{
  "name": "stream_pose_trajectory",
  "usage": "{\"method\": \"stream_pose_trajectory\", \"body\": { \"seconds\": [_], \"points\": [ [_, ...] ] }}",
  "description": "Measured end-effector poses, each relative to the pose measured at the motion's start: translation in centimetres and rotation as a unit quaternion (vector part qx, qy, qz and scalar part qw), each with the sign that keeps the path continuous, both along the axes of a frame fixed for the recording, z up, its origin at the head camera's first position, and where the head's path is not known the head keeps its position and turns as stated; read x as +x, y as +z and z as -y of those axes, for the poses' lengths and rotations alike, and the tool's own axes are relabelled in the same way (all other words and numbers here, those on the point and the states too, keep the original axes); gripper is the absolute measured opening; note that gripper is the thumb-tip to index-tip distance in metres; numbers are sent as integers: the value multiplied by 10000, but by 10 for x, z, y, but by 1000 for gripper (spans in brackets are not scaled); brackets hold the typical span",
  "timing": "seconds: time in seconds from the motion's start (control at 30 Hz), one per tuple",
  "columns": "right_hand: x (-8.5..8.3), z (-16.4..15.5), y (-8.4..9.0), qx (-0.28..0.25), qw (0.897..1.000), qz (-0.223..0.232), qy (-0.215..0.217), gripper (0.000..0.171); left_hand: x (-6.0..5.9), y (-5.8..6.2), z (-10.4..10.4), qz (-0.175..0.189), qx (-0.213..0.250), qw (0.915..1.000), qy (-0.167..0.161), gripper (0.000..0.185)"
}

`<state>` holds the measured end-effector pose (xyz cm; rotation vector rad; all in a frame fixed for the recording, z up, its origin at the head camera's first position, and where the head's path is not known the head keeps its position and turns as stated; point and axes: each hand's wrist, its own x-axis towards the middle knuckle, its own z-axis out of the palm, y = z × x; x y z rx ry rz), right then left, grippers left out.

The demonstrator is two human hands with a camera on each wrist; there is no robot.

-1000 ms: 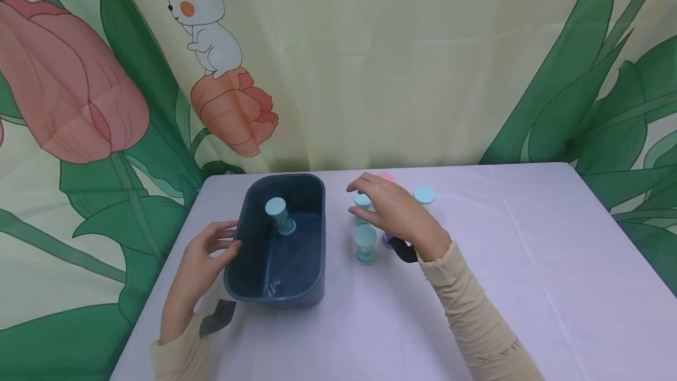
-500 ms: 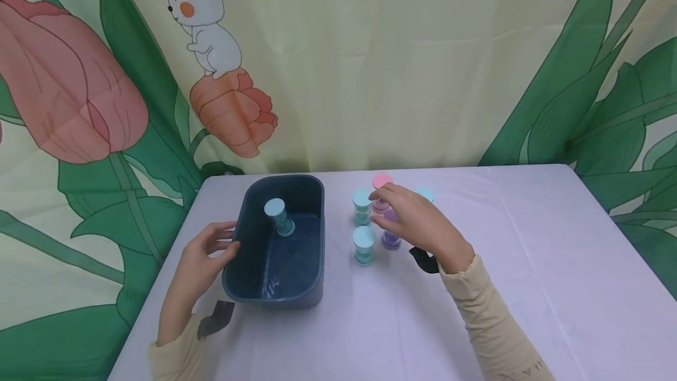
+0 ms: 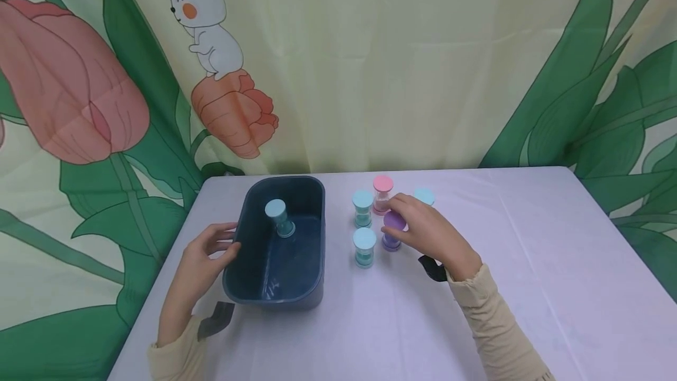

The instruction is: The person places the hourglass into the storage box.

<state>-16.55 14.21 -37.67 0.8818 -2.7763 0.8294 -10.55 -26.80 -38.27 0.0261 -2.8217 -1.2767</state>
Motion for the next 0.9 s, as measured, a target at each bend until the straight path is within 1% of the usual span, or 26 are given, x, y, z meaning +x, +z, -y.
{"method": "stream_pose_trajectory", "body": {
  "seconds": [0.23, 0.37, 0.5, 0.73, 0.9],
  "points": [
    [-1, -2, -5, 85, 9999, 90, -66, 48, -1, -1, 1, -42, 3, 10000, -15, 48],
    [-3, -3, -9, 224, 9995, 184, -128, 50, -1, -3, 2, -34, 29, 10000, -23, 48],
    [-5, -3, -12, 235, 9992, 279, -147, 49, -1, -3, 1, -68, 13, 10000, -37, 47],
    [-7, -3, -13, 174, 9995, 267, -79, 47, 1, -2, 1, -124, 57, 9999, -77, 44],
    [-7, -2, -7, 237, 9995, 209, -58, 45, 1, -2, 1, -89, 70, 9999, -69, 45]
  ]
}}
